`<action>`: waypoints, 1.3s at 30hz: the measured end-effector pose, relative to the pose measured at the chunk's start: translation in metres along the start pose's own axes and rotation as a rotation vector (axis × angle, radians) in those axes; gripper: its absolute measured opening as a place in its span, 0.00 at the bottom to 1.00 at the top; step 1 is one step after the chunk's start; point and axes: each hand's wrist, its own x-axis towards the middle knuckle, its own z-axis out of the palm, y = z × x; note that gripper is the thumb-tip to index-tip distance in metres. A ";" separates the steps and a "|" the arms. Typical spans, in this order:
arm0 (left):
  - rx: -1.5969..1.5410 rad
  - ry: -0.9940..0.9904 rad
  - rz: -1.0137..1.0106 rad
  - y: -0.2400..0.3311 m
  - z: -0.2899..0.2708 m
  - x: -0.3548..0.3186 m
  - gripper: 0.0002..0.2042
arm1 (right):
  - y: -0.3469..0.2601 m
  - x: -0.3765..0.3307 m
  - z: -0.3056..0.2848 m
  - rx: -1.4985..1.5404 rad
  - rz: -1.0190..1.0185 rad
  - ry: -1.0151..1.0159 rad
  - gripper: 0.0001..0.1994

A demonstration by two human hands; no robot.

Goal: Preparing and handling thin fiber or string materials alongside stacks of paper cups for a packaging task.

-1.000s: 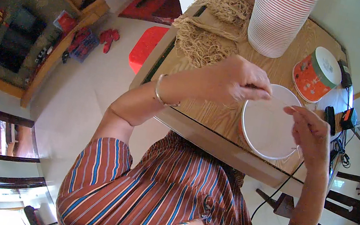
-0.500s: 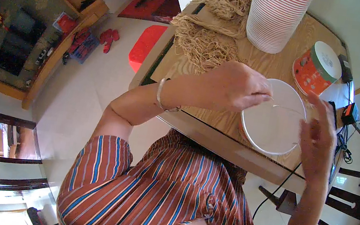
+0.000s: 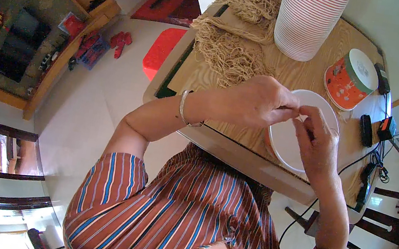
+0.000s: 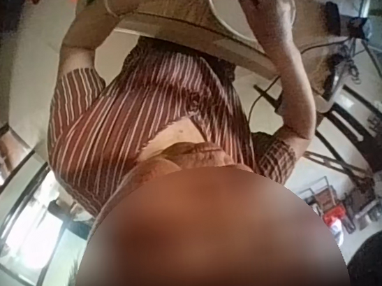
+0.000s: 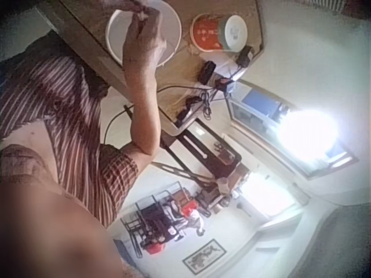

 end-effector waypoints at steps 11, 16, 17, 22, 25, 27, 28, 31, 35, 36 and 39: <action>-0.196 -0.005 -0.094 -0.002 -0.002 -0.008 0.08 | 0.007 -0.008 -0.004 0.121 0.041 0.077 0.04; -0.166 0.040 -0.050 -0.005 0.005 -0.008 0.07 | 0.009 -0.002 0.003 0.027 0.017 0.033 0.13; -0.166 0.037 -0.051 -0.005 0.006 -0.007 0.07 | 0.002 -0.002 0.000 0.192 0.186 -0.104 0.18; -0.014 -0.013 -0.045 0.005 0.005 -0.001 0.07 | 0.000 0.008 0.005 0.354 0.211 -0.147 0.18; -0.034 0.015 -0.056 0.003 0.006 -0.003 0.08 | 0.004 0.008 0.008 0.411 0.230 -0.164 0.15; -0.041 0.023 -0.060 0.004 0.006 -0.003 0.08 | 0.005 0.007 0.007 0.336 0.186 -0.131 0.11; -0.055 0.024 -0.052 0.004 0.006 -0.003 0.09 | 0.010 0.005 0.010 0.264 0.156 -0.089 0.08; -0.113 0.027 -0.036 -0.002 0.005 -0.002 0.09 | 0.005 0.003 0.008 0.135 0.082 -0.020 0.07; -0.132 0.003 -0.096 -0.001 0.003 -0.001 0.09 | 0.006 -0.001 0.012 0.106 0.003 0.072 0.06; -0.131 -0.011 -0.104 -0.001 0.002 -0.001 0.09 | 0.005 -0.001 0.012 0.090 0.028 0.063 0.06; -0.158 0.002 -0.101 -0.008 0.005 -0.001 0.09 | 0.006 -0.001 0.014 0.079 0.024 0.083 0.05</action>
